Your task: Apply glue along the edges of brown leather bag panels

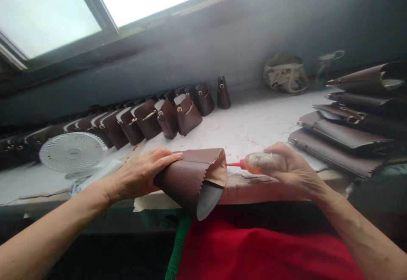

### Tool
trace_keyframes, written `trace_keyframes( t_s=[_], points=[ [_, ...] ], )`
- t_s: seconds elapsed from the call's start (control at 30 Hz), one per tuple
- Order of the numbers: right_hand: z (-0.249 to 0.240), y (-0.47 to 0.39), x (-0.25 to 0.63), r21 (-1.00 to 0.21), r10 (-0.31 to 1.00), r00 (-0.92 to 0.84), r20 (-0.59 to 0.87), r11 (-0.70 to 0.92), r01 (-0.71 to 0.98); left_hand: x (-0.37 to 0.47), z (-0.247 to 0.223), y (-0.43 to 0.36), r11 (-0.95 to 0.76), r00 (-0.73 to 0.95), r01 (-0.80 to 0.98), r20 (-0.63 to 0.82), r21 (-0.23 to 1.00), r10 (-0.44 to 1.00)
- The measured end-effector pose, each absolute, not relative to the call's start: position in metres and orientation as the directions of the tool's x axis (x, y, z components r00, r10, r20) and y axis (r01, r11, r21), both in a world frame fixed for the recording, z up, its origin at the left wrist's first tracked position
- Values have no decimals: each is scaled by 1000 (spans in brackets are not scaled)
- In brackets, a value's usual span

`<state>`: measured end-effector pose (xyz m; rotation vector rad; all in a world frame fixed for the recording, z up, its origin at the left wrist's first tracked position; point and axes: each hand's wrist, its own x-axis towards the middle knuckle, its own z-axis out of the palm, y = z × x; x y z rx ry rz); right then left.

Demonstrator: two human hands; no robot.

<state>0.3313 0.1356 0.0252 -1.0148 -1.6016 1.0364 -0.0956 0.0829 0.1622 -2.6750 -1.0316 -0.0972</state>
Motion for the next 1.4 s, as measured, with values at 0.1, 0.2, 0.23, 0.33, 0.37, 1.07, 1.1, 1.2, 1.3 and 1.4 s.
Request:
trace_keyframes(
  t_s=[0.1,0.2,0.23,0.33,0.37,1.07,1.1,1.2,1.3,1.4],
  points=[
    [30,130,331,-969,951,-264,163,205,140,-96,162,81,-711,746,665,164,-227,646],
    [34,124,333,-979,962,-245,117,153,133,-98,161,79,-696,728,685,167,-216,664],
    [34,124,334,-979,969,-220,113,146,141,-98,161,79,-689,720,693,166,-212,674],
    [32,123,335,-975,974,-204,101,137,175,-96,161,77,-683,713,700,149,-210,685],
    [31,123,336,-976,970,-223,94,133,170,-95,162,76,-688,716,696,137,-206,684],
    [17,113,338,-917,929,-92,360,370,149,-92,161,77,-725,748,664,174,-184,641],
    [19,112,337,-924,936,-103,336,349,157,-93,161,76,-725,747,665,173,-181,642],
    [23,108,341,-926,939,-213,269,314,212,-96,157,75,-721,740,672,169,-167,651],
    [17,105,348,-892,915,-254,313,375,252,-100,153,74,-712,730,683,159,-163,664],
    [10,104,349,-864,907,-191,375,416,284,-102,151,73,-718,737,676,155,-164,658]
  ],
)
